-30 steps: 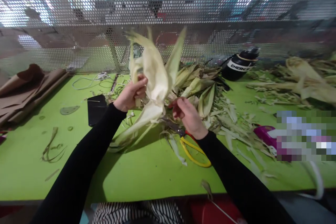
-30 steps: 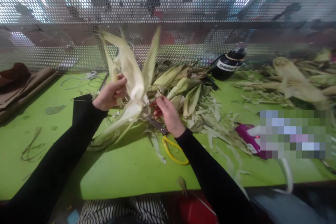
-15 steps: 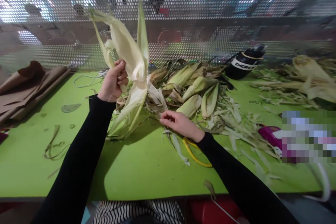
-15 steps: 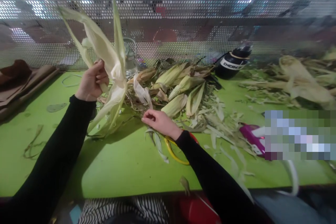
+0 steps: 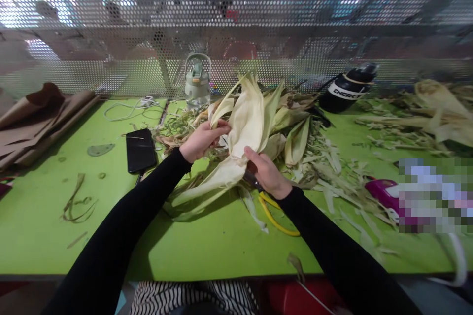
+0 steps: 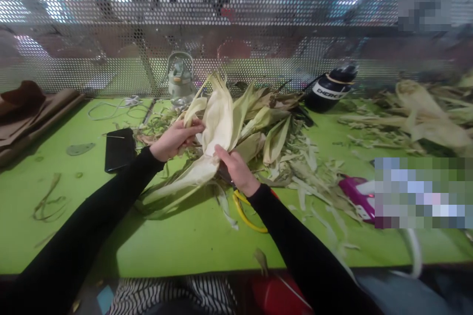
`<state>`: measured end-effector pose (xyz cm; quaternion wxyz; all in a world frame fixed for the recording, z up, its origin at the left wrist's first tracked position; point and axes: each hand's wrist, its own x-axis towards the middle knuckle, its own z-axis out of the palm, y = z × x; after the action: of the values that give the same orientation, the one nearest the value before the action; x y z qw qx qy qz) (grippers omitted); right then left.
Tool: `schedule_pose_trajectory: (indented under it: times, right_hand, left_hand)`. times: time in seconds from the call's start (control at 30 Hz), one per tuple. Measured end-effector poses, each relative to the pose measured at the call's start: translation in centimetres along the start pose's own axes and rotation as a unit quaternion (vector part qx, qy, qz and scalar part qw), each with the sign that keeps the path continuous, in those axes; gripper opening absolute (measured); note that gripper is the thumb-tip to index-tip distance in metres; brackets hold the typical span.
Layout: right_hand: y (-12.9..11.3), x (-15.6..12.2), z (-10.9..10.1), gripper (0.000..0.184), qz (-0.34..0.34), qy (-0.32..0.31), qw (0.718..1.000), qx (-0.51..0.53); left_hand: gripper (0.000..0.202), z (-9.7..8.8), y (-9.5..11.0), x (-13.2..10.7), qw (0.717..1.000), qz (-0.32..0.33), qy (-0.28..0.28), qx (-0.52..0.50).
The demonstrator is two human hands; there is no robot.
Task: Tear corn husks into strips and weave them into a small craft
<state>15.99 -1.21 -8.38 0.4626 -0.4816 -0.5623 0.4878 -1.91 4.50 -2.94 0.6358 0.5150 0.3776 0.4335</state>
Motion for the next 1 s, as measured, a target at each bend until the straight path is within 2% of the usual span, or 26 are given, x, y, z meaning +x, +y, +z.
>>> schedule_pose_trajectory:
  times: [0.23, 0.37, 0.43, 0.5, 0.57, 0.63, 0.7, 0.83, 1.0]
  right_hand:
    - [0.0, 0.2, -0.1, 0.056, -0.013, 0.033, 0.999, 0.009]
    - [0.0, 0.5, 0.0, 0.056, -0.028, 0.052, 0.998, 0.012]
    - [-0.1, 0.6, 0.2, 0.057, -0.034, 0.057, 0.998, 0.017]
    - [-0.2, 0.7, 0.3, 0.057, -0.046, 0.055, 0.997, 0.012]
    - [-0.3, 0.6, 0.4, 0.057, -0.072, 0.044, 0.996, -0.018]
    - [-0.4, 0.5, 0.5, 0.056, -0.097, 0.028, 0.993, -0.062]
    - [-0.5, 0.3, 0.5, 0.058, -0.102, 0.009, 0.990, -0.101]
    - [-0.2, 0.1, 0.5, 0.060, -0.085, -0.005, 0.985, -0.147]
    - [0.0, 0.2, 0.6, 0.052, -0.060, -0.021, 0.995, -0.078]
  left_hand:
    - [0.006, 0.0, 0.1, 0.1, 0.995, 0.036, 0.046, 0.076]
    - [0.006, 0.3, 0.6, -0.2, 0.990, 0.083, 0.075, 0.092]
    - [0.009, 0.6, 0.7, -0.5, 0.987, 0.099, 0.046, 0.115]
    - [0.014, 0.8, 0.7, -0.9, 0.982, 0.104, -0.005, 0.156]
    - [0.020, 0.9, 0.4, -1.1, 0.976, 0.101, -0.051, 0.187]
    - [0.027, 1.0, 0.0, -1.1, 0.973, 0.088, -0.072, 0.198]
    - [0.030, 0.9, -0.4, -0.9, 0.972, 0.069, -0.074, 0.211]
    - [0.022, 0.7, -1.2, -0.4, 0.961, 0.056, -0.062, 0.263]
    - [0.008, 0.7, -1.3, -0.4, 0.951, 0.061, -0.046, 0.299]
